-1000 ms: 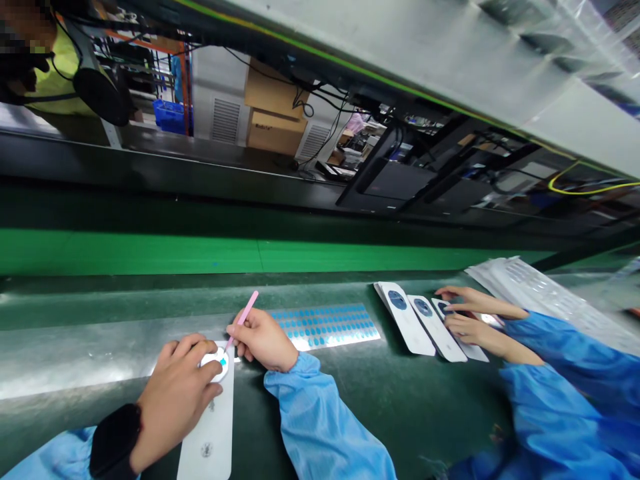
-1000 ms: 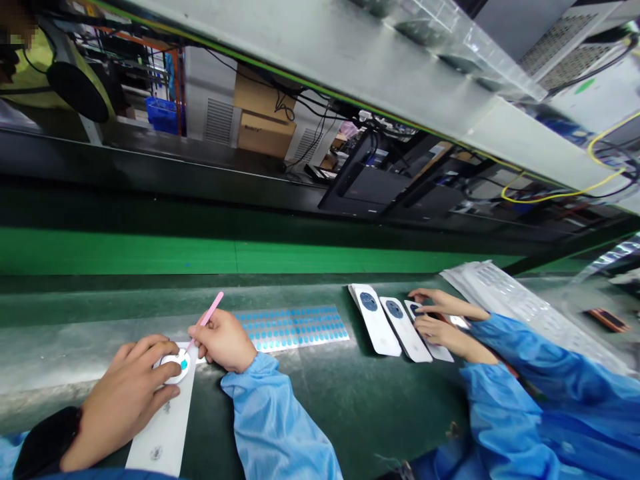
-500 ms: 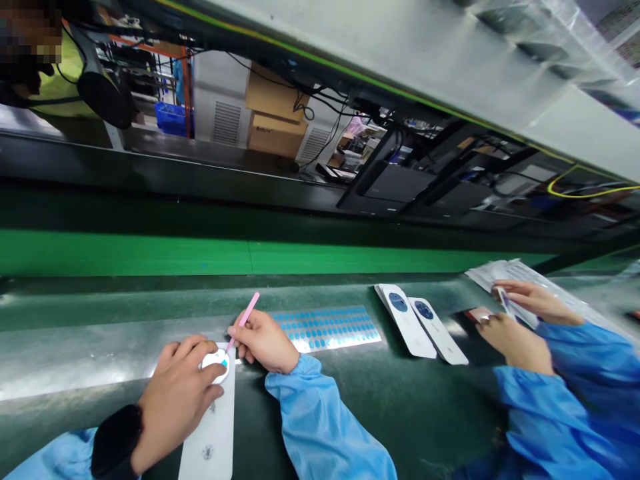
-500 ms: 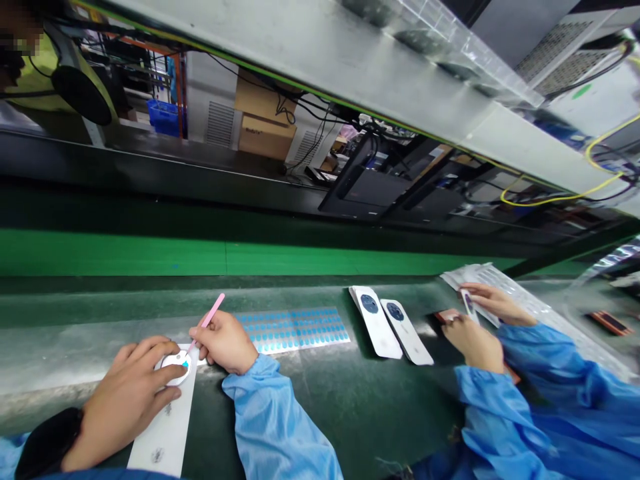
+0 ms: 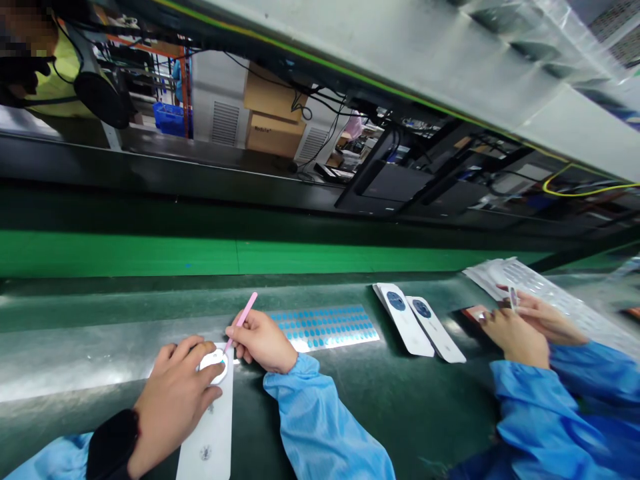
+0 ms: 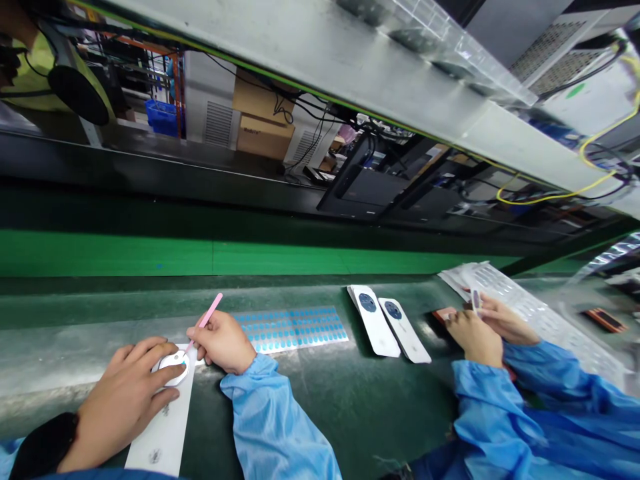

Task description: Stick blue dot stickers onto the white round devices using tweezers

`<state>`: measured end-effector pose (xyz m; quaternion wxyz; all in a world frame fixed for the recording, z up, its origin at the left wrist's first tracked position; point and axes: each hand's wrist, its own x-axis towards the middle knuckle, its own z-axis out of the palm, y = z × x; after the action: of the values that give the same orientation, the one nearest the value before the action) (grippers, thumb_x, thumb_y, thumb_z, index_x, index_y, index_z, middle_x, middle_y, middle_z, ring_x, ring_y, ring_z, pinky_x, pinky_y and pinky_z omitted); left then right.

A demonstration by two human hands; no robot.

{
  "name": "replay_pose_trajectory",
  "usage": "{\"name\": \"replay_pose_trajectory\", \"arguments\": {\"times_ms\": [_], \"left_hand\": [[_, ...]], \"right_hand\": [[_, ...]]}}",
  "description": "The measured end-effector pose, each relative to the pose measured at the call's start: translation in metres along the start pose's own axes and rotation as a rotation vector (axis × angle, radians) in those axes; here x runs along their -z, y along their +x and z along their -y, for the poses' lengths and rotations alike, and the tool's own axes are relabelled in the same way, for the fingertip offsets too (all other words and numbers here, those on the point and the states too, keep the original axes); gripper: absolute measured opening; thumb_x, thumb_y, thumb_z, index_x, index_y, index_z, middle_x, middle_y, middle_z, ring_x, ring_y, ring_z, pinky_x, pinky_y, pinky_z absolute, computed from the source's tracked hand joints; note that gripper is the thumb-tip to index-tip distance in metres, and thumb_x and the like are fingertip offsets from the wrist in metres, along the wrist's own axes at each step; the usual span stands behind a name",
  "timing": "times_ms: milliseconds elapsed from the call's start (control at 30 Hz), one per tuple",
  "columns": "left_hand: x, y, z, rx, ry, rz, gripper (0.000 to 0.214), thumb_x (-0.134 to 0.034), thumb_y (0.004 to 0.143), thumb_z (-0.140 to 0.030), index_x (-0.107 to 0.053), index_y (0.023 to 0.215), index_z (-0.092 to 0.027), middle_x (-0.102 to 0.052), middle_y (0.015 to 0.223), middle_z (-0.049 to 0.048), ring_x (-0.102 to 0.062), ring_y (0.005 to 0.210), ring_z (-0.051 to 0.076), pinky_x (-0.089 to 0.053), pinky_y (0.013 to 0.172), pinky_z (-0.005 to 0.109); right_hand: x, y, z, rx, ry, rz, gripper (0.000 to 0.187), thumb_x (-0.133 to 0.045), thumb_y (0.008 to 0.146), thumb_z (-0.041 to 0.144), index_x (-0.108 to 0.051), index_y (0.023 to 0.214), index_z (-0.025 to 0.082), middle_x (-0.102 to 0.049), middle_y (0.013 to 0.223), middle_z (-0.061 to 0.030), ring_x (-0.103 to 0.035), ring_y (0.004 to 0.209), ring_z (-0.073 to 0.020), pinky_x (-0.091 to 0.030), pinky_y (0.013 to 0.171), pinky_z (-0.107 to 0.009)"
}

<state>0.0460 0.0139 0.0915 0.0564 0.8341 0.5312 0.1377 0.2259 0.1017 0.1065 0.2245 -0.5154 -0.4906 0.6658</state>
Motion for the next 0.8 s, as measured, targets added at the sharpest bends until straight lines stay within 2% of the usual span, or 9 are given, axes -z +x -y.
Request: {"name": "replay_pose_trajectory", "arguments": {"times_ms": [100,267,367,500,633,800], "left_hand": [[0.000,0.000,0.000,0.007,0.009,-0.006,0.018,-0.075,0.090,-0.027,-0.080,0.103,-0.037,-0.080,0.118,0.0008,-0.064,0.118,0.029,-0.046,0.090,0.042],[-0.014,-0.006,0.001,0.005,0.056,-0.072,0.016,-0.072,0.092,-0.028,-0.079,0.103,-0.035,-0.078,0.120,0.0012,-0.061,0.121,0.030,-0.045,0.093,0.044],[-0.015,-0.006,0.002,-0.033,0.065,-0.164,0.012,-0.078,0.086,-0.030,-0.077,0.097,-0.034,-0.079,0.112,-0.0009,-0.063,0.115,0.028,-0.044,0.088,0.042],[-0.009,-0.002,0.002,-0.106,0.094,-0.286,0.020,-0.084,0.076,-0.024,-0.074,0.092,-0.032,-0.081,0.107,-0.0027,-0.065,0.107,0.026,-0.043,0.081,0.040],[-0.006,0.000,0.003,-0.142,0.097,-0.310,0.021,-0.080,0.077,-0.019,-0.073,0.092,-0.032,-0.081,0.108,-0.0014,-0.065,0.105,0.028,-0.042,0.079,0.040],[-0.007,0.001,0.004,-0.164,-0.024,-0.272,0.015,-0.078,0.080,-0.017,-0.069,0.082,-0.029,-0.079,0.103,-0.0006,-0.067,0.104,0.027,-0.043,0.076,0.039]], "right_hand": [[0.000,0.000,0.000,-0.002,0.005,0.002,0.030,-0.082,0.084,0.035,-0.058,0.077,0.018,-0.058,0.053,0.0049,-0.050,0.042,-0.0085,-0.033,0.037,-0.017],[0.000,0.000,0.001,0.009,0.022,0.013,0.033,-0.084,0.081,0.038,-0.057,0.077,0.019,-0.057,0.052,0.0062,-0.050,0.041,-0.0075,-0.033,0.037,-0.017],[-0.001,0.000,0.003,-0.006,0.023,0.003,0.035,-0.084,0.081,0.039,-0.056,0.075,0.019,-0.056,0.052,0.0066,-0.049,0.040,-0.0076,-0.032,0.035,-0.017],[-0.001,-0.001,0.004,-0.009,0.034,-0.005,0.035,-0.084,0.081,0.037,-0.054,0.074,0.019,-0.056,0.052,0.0070,-0.049,0.040,-0.0074,-0.032,0.034,-0.017],[-0.002,-0.001,0.003,-0.006,0.038,-0.003,0.034,-0.084,0.081,0.035,-0.054,0.074,0.020,-0.057,0.052,0.0066,-0.050,0.040,-0.0075,-0.032,0.034,-0.017],[-0.002,-0.001,0.004,-0.006,0.042,-0.002,0.038,-0.085,0.078,0.040,-0.054,0.073,0.020,-0.056,0.050,0.0070,-0.048,0.040,-0.0073,-0.032,0.034,-0.016]]}}
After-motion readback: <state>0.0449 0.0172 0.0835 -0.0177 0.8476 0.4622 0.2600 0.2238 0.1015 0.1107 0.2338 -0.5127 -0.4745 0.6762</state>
